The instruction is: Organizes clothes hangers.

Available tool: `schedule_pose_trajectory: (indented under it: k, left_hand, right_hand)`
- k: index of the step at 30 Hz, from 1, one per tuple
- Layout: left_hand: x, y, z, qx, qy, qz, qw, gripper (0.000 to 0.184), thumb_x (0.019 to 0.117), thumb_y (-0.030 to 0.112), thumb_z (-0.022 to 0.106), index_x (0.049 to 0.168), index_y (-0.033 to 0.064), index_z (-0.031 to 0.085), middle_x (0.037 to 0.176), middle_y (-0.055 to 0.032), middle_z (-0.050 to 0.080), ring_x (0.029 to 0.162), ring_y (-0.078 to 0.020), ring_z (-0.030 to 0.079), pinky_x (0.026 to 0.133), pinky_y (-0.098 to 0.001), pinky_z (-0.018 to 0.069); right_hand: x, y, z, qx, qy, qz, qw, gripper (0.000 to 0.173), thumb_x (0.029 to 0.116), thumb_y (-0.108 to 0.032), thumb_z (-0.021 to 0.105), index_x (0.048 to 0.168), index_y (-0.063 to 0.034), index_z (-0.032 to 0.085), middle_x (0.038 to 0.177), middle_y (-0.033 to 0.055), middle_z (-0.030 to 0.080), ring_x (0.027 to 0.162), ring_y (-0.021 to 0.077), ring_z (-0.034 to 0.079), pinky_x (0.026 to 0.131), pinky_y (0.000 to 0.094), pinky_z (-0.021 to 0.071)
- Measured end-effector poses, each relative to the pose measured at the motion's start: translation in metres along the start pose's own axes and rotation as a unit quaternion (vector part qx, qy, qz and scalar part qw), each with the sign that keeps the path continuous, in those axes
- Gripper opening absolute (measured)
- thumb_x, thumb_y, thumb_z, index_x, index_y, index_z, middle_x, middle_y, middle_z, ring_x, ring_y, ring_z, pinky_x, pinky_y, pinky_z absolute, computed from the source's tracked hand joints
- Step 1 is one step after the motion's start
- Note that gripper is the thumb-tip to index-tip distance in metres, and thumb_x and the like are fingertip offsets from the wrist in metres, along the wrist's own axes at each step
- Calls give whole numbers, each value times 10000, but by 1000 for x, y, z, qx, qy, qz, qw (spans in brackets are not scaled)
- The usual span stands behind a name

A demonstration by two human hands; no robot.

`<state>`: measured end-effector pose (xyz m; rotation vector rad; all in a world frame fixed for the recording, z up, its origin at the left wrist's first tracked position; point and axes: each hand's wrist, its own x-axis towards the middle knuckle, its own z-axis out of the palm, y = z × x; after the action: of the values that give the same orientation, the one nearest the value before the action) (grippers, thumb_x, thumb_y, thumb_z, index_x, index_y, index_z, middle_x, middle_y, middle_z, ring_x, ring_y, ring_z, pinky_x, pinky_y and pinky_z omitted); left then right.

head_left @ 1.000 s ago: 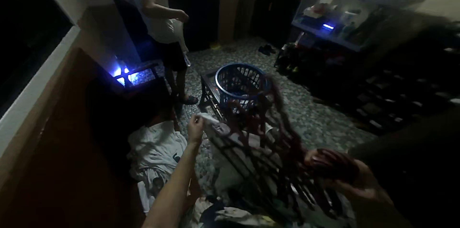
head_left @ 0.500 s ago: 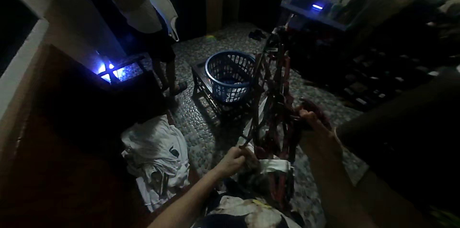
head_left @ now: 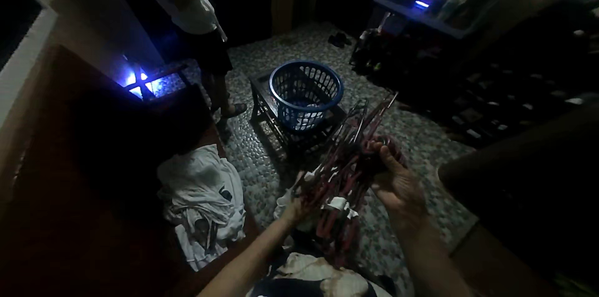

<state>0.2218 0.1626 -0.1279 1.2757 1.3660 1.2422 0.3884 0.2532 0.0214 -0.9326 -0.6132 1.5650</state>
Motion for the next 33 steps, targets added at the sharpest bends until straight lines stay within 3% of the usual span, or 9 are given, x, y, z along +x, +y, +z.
schedule_pose_trajectory:
  k: [3,7,11,16,20,24,29,31,33]
  left_hand:
    - [12,-1,-6,-35,5,74,997,520,1020,191,527,1441,-110,476,1437,-257,525,1311,-185,529,1129,-291,395]
    - [2,-36,-4,-160,-53,-83,982,432,1070,66,451,1485,-50,410,1397,-173,559,1202,-88,575,1023,-222,465]
    - [-23,35,-17,30,-103,-191,976,396,1067,85,475,1418,-96,471,1373,-226,563,1237,-165,545,1078,-270,405]
    - [-17,21,-16,30,-33,-66,997,457,1049,74,480,1443,-152,427,1441,-285,517,1348,-210,508,1151,-288,358]
    - [13,31,-9,9,124,-19,992,278,994,210,628,1060,-50,705,904,-81,720,826,-53,666,807,-242,554]
    - [29,14,-17,-33,147,32,988,207,967,185,662,976,-14,719,823,-28,707,746,-35,655,742,-238,564]
    - [17,26,-24,-243,158,9,957,246,1022,101,567,1205,-55,619,998,-24,717,872,-27,666,799,-215,567]
    - [3,27,-23,-188,89,-1,978,387,1022,105,544,1347,-104,544,1225,-98,674,1098,-45,630,986,-227,510]
    - [10,35,-20,-101,5,-110,989,407,1039,205,571,1374,-26,553,1248,-98,663,1105,-66,621,990,-256,496]
  right_hand:
    - [-6,4,-3,-5,-34,28,999,187,1070,-89,456,1127,-43,628,973,49,726,865,126,716,752,301,623]
    - [-12,9,8,14,-41,32,999,196,1059,-66,475,1196,-35,611,1000,62,721,880,126,715,761,290,621]
    - [-4,11,9,22,-33,20,999,203,1071,-92,453,1186,-54,617,972,39,722,850,108,715,726,276,621]
    - [3,21,9,-19,2,13,1000,150,1052,-72,507,1149,-16,607,944,59,725,830,129,720,740,298,626]
    - [7,33,12,-29,7,-7,1000,167,1036,-58,541,1188,-16,594,955,50,729,829,117,722,745,282,625]
    - [11,37,16,-27,1,-10,1000,142,1023,-42,560,1143,6,618,951,71,739,832,136,729,760,300,630]
    - [7,47,19,-48,-13,-17,999,240,993,-3,595,1233,16,590,1015,90,733,896,154,725,817,325,625]
    - [2,51,24,-54,-10,-13,998,261,997,-10,594,1256,17,580,1032,85,731,913,146,723,823,312,622]
    - [-1,52,28,-49,-9,-5,999,265,995,-9,595,1258,22,597,1006,82,736,879,138,725,788,296,624]
